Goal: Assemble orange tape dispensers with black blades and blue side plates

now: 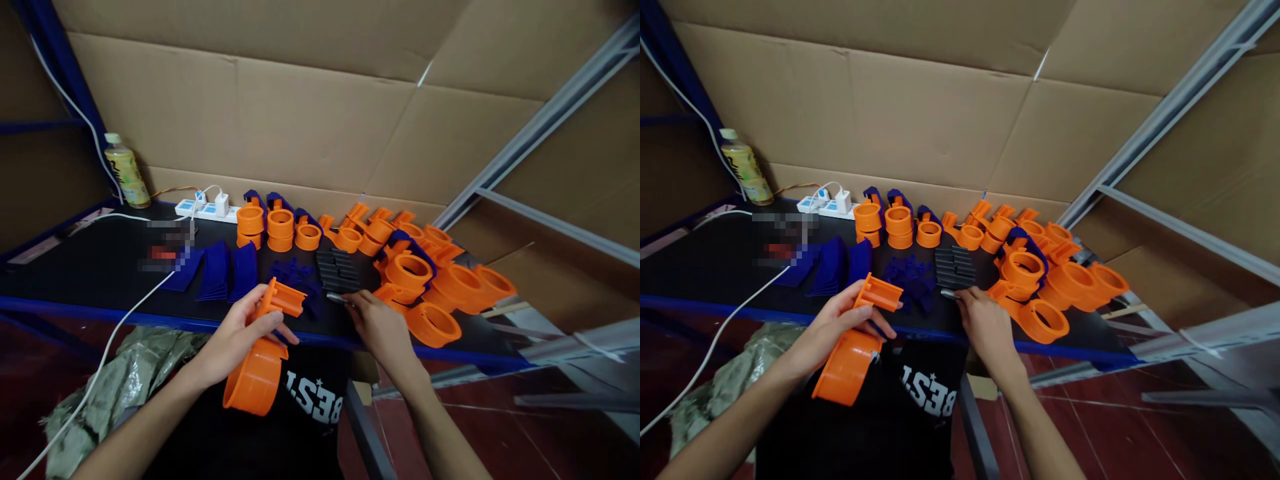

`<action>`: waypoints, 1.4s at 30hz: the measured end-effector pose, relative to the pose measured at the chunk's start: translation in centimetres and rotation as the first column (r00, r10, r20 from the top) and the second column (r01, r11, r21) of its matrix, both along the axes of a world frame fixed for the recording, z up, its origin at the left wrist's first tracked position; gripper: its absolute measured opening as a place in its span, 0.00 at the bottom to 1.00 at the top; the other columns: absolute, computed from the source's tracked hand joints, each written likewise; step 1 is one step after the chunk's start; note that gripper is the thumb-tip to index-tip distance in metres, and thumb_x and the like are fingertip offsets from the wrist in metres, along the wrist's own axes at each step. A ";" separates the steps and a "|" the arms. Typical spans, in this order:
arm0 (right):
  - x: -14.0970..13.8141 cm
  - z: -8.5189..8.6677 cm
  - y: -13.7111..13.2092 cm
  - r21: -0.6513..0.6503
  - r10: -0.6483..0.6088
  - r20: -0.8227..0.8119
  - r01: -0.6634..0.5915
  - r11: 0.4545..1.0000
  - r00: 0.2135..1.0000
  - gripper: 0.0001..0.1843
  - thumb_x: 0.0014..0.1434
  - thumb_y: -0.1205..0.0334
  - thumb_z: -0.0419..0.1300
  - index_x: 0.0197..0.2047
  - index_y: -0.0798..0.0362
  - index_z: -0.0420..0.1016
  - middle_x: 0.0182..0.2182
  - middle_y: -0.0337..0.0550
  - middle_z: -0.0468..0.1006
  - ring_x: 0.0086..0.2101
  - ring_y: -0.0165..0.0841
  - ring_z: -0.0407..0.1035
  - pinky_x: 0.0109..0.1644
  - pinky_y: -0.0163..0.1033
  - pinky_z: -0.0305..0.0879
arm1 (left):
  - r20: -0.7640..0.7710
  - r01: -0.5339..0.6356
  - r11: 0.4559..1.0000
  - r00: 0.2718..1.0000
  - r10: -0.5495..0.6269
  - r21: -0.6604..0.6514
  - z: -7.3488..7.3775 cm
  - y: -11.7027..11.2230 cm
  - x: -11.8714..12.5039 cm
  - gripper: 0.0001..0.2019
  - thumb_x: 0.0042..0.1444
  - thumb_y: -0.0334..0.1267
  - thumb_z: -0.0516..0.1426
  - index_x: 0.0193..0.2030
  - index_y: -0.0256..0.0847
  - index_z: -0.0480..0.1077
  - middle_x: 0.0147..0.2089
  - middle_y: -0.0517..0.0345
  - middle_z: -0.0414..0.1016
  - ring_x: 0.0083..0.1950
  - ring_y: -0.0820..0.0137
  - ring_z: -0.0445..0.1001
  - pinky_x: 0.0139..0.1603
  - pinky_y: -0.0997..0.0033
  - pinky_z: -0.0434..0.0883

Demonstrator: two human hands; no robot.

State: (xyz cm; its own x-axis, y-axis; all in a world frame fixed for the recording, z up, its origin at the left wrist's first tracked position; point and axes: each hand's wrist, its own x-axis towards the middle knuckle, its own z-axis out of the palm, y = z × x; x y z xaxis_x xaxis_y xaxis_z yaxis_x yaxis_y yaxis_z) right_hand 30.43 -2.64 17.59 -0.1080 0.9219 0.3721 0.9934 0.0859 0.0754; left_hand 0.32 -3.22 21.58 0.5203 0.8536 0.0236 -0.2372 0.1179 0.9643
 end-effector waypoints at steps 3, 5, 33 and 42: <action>-0.1 -0.1 0.2 -0.004 0.023 -0.013 -0.023 1.000 1.000 0.13 0.69 0.62 0.54 0.49 0.48 0.79 0.44 0.44 0.81 0.39 0.36 0.76 0.33 0.37 0.63 | -0.024 0.029 1.000 0.999 -0.029 -0.002 0.0 0.1 0.1 0.16 0.65 0.46 0.59 0.52 0.37 0.67 0.39 0.48 0.84 0.37 0.66 0.83 0.36 0.73 0.75; 0.0 -0.1 0.3 -0.011 0.036 -0.025 -0.036 0.999 0.999 0.12 0.69 0.64 0.54 0.45 0.49 0.79 0.42 0.44 0.81 0.41 0.36 0.76 0.34 0.37 0.63 | -0.025 0.042 0.999 0.999 -0.042 0.004 0.0 0.2 0.1 0.16 0.65 0.46 0.59 0.51 0.37 0.67 0.39 0.48 0.84 0.37 0.66 0.83 0.36 0.73 0.75; -6.6 6.7 -1.4 0.026 0.357 -0.687 -0.469 0.883 0.633 0.09 0.65 0.56 0.64 0.41 0.48 0.85 0.35 0.42 0.80 0.31 0.31 0.70 0.34 0.37 0.66 | -0.030 0.105 0.993 0.994 -0.107 -0.047 -1.2 0.0 2.0 0.19 0.61 0.46 0.62 0.53 0.39 0.66 0.50 0.45 0.80 0.42 0.62 0.83 0.40 0.65 0.78; -6.0 6.4 -0.1 0.082 0.347 -0.653 -0.393 0.916 0.673 0.17 0.68 0.50 0.57 0.52 0.47 0.83 0.42 0.46 0.82 0.39 0.36 0.76 0.39 0.39 0.72 | 0.036 0.159 0.974 0.987 -0.156 -0.162 -1.7 0.3 1.7 0.20 0.62 0.48 0.61 0.55 0.40 0.64 0.47 0.44 0.82 0.32 0.64 0.83 0.24 0.76 0.70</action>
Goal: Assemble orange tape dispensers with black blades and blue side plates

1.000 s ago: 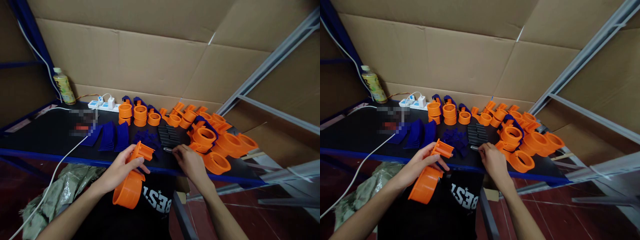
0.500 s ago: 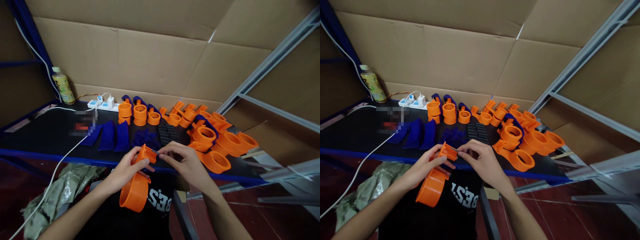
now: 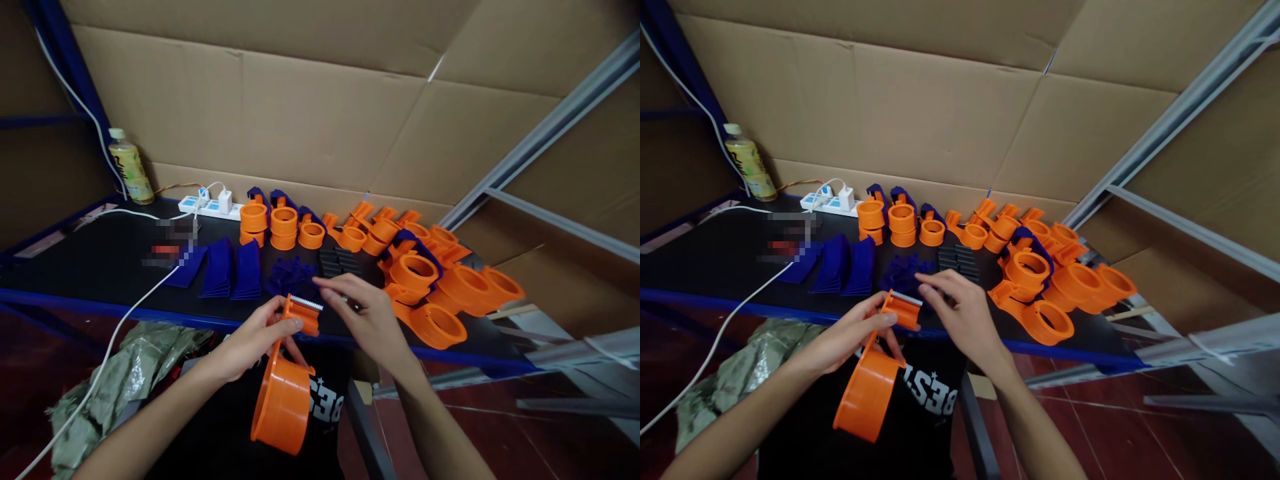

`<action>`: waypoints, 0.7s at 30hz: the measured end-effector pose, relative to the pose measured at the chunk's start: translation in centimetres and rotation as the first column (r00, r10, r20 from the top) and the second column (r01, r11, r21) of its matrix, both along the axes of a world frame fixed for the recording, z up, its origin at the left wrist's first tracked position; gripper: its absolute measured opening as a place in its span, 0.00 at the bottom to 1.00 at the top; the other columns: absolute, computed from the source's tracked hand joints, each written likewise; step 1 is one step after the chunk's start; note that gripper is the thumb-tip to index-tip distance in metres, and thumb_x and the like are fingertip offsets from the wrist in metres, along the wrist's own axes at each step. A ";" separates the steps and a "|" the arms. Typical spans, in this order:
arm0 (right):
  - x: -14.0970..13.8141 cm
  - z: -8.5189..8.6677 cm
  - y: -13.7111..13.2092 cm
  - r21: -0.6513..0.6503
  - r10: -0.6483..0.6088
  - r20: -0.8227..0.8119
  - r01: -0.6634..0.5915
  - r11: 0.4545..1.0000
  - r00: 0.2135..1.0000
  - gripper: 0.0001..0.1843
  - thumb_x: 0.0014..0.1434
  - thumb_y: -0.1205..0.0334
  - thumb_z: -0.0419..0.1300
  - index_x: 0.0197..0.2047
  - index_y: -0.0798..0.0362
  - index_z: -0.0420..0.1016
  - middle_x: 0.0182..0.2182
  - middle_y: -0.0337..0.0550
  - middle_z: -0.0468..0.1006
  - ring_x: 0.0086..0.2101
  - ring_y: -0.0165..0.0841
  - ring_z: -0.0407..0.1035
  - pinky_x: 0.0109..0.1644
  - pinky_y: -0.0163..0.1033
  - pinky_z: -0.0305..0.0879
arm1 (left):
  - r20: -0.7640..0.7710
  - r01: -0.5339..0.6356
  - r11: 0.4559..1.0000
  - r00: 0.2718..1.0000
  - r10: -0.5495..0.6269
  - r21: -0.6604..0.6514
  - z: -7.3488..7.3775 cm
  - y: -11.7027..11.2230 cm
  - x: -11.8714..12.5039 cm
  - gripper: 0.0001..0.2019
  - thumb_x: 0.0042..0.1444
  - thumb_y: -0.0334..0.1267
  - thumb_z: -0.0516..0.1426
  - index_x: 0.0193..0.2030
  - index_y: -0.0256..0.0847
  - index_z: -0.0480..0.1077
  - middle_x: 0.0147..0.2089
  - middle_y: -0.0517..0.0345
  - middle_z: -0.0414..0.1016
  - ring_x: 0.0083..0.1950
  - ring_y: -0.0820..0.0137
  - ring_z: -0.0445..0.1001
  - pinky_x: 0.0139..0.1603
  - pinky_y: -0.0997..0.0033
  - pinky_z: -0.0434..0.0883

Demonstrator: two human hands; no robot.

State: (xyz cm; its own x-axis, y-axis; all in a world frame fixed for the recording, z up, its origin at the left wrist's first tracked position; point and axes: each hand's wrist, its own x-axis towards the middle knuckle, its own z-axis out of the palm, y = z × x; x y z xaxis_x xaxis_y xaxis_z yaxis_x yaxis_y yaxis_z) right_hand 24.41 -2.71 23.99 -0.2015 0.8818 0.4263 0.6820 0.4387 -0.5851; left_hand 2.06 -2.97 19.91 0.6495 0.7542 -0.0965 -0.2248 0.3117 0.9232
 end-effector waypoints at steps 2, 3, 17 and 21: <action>1.7 0.1 1.3 0.056 -0.105 0.095 0.100 0.993 0.990 0.18 0.70 0.51 0.55 0.52 0.49 0.82 0.43 0.47 0.82 0.41 0.37 0.76 0.43 0.40 0.72 | 0.005 0.002 1.000 1.000 -0.002 0.001 -0.1 0.1 0.0 0.20 0.62 0.48 0.61 0.55 0.40 0.65 0.52 0.42 0.81 0.33 0.64 0.84 0.25 0.76 0.69; 2.6 0.0 2.0 0.077 -0.153 0.170 0.142 0.987 0.973 0.17 0.70 0.53 0.55 0.51 0.49 0.82 0.44 0.47 0.82 0.42 0.38 0.76 0.46 0.41 0.72 | 0.003 -0.003 1.000 1.000 0.003 0.008 -0.2 0.1 0.0 0.20 0.62 0.48 0.61 0.55 0.40 0.65 0.51 0.42 0.81 0.33 0.64 0.84 0.26 0.76 0.70; 6.5 -2.4 5.9 -0.008 -0.100 0.609 0.132 0.991 0.787 0.09 0.65 0.61 0.62 0.47 0.47 0.81 0.48 0.43 0.82 0.48 0.38 0.75 0.50 0.40 0.71 | 0.011 -0.037 0.999 0.999 0.037 0.032 0.0 0.4 0.0 0.19 0.62 0.48 0.61 0.53 0.39 0.67 0.47 0.46 0.80 0.34 0.63 0.84 0.28 0.75 0.70; 7.1 -0.9 7.7 0.046 -0.242 0.665 0.285 0.957 0.706 0.14 0.70 0.57 0.55 0.52 0.47 0.79 0.52 0.46 0.81 0.52 0.40 0.74 0.50 0.40 0.69 | 0.009 -0.033 0.999 0.999 0.033 0.000 -0.2 0.5 0.1 0.19 0.61 0.48 0.62 0.52 0.40 0.67 0.43 0.50 0.81 0.33 0.63 0.84 0.27 0.76 0.69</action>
State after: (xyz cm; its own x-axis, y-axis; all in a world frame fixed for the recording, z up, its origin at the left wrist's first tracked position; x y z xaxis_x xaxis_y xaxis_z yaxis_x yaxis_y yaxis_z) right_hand 31.54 5.01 23.12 -0.1670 0.9602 0.2241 0.9860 0.1627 0.0377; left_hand 2.15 -2.49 19.69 0.6251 0.7752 -0.0907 -0.2433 0.3039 0.9211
